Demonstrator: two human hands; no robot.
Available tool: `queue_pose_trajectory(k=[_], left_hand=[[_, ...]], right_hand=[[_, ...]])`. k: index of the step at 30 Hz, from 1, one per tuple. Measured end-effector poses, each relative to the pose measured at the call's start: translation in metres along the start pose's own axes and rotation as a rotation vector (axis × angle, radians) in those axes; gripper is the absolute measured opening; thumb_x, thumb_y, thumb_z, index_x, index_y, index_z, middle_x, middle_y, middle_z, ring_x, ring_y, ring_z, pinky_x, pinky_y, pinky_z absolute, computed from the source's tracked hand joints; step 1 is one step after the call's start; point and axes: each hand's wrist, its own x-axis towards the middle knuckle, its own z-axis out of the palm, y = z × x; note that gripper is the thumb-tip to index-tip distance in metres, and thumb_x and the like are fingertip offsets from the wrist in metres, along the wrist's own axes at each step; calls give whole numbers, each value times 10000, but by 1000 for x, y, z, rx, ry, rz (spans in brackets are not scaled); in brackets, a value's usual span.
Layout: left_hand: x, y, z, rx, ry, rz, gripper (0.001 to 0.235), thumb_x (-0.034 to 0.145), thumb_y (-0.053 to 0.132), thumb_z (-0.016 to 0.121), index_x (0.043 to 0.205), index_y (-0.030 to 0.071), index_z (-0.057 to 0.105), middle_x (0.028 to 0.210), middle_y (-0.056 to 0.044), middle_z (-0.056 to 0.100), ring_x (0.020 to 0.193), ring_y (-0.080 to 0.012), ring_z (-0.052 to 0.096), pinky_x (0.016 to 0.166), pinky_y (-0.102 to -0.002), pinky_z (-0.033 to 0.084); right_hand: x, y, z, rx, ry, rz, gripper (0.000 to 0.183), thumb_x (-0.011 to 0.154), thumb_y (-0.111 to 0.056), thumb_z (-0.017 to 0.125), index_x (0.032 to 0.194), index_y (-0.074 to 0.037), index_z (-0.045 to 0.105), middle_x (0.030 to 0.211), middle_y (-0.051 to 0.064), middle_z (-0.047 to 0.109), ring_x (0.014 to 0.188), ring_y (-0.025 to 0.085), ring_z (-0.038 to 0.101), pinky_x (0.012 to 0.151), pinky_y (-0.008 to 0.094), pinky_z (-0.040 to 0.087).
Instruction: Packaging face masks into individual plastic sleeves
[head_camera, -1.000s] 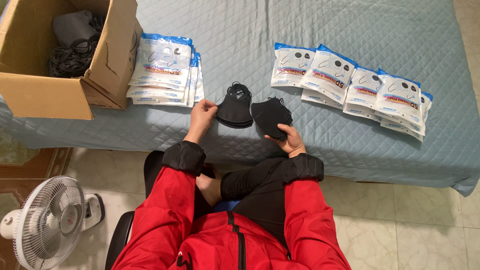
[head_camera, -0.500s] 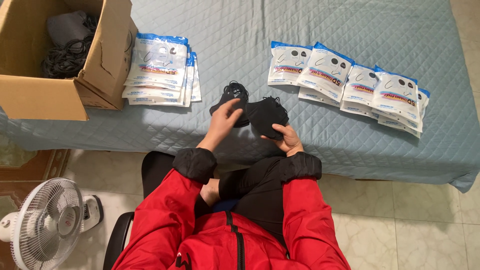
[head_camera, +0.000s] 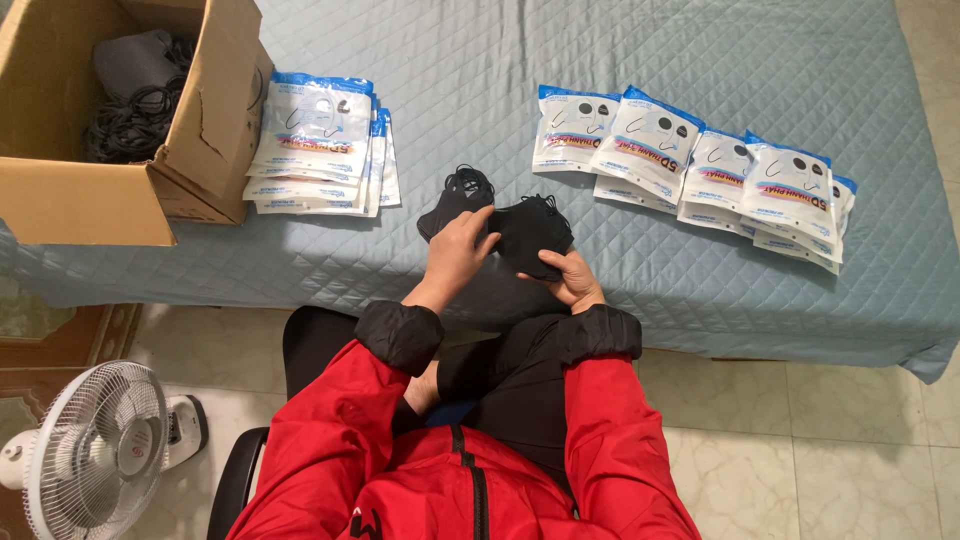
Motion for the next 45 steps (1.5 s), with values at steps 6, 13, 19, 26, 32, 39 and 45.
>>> queue_pose_trajectory(k=[6, 13, 19, 26, 32, 39, 45], left_hand=[[5, 2, -4, -286, -114, -205, 135, 932, 202, 733, 1026, 192, 638, 809, -38, 704, 782, -328, 718, 680, -447, 565], [19, -40, 6, -470, -123, -341, 154, 845, 173, 801, 971, 235, 736, 729, 11, 731, 655, -166, 695, 582, -308, 529], [27, -47, -34, -1053, 31, -560, 140, 918, 135, 750, 1042, 91, 705, 708, -19, 679, 470, -79, 569, 371, -190, 437], [1, -107, -16, -1043, 114, -772, 224, 912, 97, 741, 1097, 14, 645, 719, -59, 658, 424, -98, 539, 305, -233, 412], [-1, -104, -17, -1016, 88, -731, 220, 901, 34, 715, 1109, -22, 668, 631, -103, 625, 334, -132, 492, 259, -253, 377], [0, -89, -28, -1007, 44, -731, 267, 899, 32, 719, 1160, -16, 691, 631, -130, 636, 322, -111, 456, 252, -249, 364], [-1, -99, -15, -919, 49, -757, 284, 883, 69, 734, 1165, 41, 720, 595, -98, 619, 351, -106, 489, 261, -217, 344]], right_hand=[[2, 3, -6, -10, 5, -13, 542, 907, 45, 648, 1426, -81, 561, 1256, 252, 682, 1034, 450, 702, 845, 712, 557], [-3, -3, 7, -6, -2, -3, 537, 900, 67, 643, 1412, -77, 567, 1239, 256, 688, 998, 432, 721, 826, 683, 581], [-2, -3, 2, -13, 25, -5, 500, 908, 59, 640, 1390, -66, 593, 1207, 241, 710, 1003, 417, 725, 849, 661, 579], [0, -2, -4, 21, 78, -10, 488, 888, 56, 659, 1356, -75, 619, 1182, 247, 713, 976, 412, 732, 845, 667, 580], [0, -2, -3, 12, 99, -15, 490, 888, 53, 654, 1361, -71, 621, 1164, 246, 717, 964, 409, 732, 846, 667, 573], [-3, -3, 2, 20, 105, -11, 480, 878, 50, 665, 1345, -54, 627, 1154, 258, 716, 960, 412, 730, 834, 668, 578], [-9, -10, 17, 14, 87, -14, 514, 865, 60, 667, 1357, -84, 621, 1173, 246, 714, 969, 413, 730, 823, 663, 586]])
